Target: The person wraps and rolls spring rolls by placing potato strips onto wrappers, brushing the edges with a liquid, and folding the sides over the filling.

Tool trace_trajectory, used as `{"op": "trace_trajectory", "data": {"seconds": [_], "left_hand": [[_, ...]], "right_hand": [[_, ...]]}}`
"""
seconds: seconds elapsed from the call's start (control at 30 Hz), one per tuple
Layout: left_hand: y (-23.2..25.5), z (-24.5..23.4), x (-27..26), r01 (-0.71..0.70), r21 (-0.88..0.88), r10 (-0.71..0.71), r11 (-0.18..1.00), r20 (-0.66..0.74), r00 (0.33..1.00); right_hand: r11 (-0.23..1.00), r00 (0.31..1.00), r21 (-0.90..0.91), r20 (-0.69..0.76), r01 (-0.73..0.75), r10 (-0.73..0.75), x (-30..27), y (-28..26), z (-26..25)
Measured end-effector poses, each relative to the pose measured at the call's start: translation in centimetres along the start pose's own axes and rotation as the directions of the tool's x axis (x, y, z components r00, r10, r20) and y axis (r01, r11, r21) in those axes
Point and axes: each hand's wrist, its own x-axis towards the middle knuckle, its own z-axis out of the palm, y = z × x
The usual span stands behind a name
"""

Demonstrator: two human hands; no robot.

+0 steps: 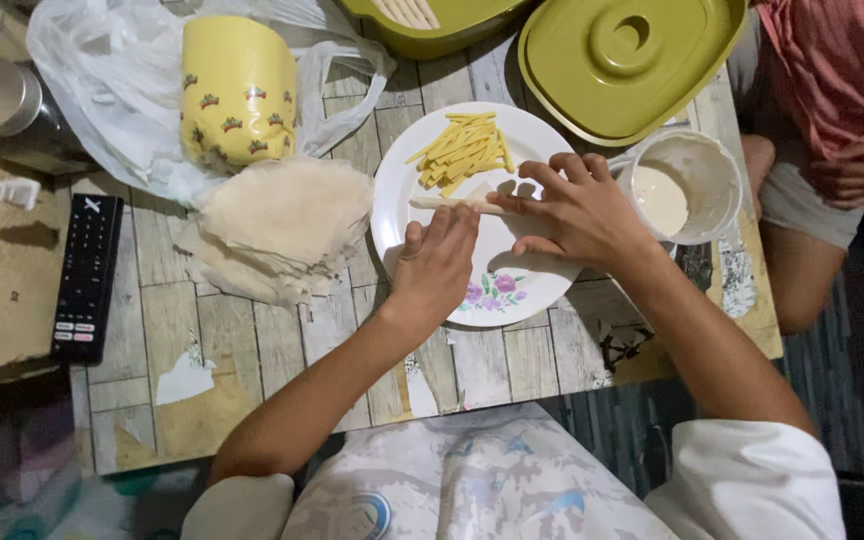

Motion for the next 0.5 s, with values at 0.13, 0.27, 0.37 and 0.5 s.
{"op": "trace_trajectory", "data": {"seconds": [0.13, 0.27, 0.37, 0.5], "left_hand": [[0.2, 0.3, 0.0, 0.018, 0.027, -0.017, 0.999, -0.033, 0.999], [0.1, 0.3, 0.0, 0.006, 0.027, -0.006, 1.000, 0.005, 1.000], [0.0, -0.1, 0.1, 0.013, 0.031, -0.012, 0.999, -0.021, 1.000], [-0.3, 0.0, 0.4, -0.011, 0.015, 0.010, 1.000, 0.029, 1.000]], "right_hand": [[1.000, 1.000, -0.021, -0.014, 0.019, -0.019, 1.2, -0.4, 0.4], [1.000, 1.000, -0.003, -0.022, -0.007, 0.007, 1.0, -0.5, 0.3], [0.996, 0.996, 0.047, -0.049, -0.069, 0.071, 0.6, -0.6, -0.2], [0.948, 0.955, 0.192, -0.103, -0.254, 0.277, 0.1, -2.1, -1.0]]}}
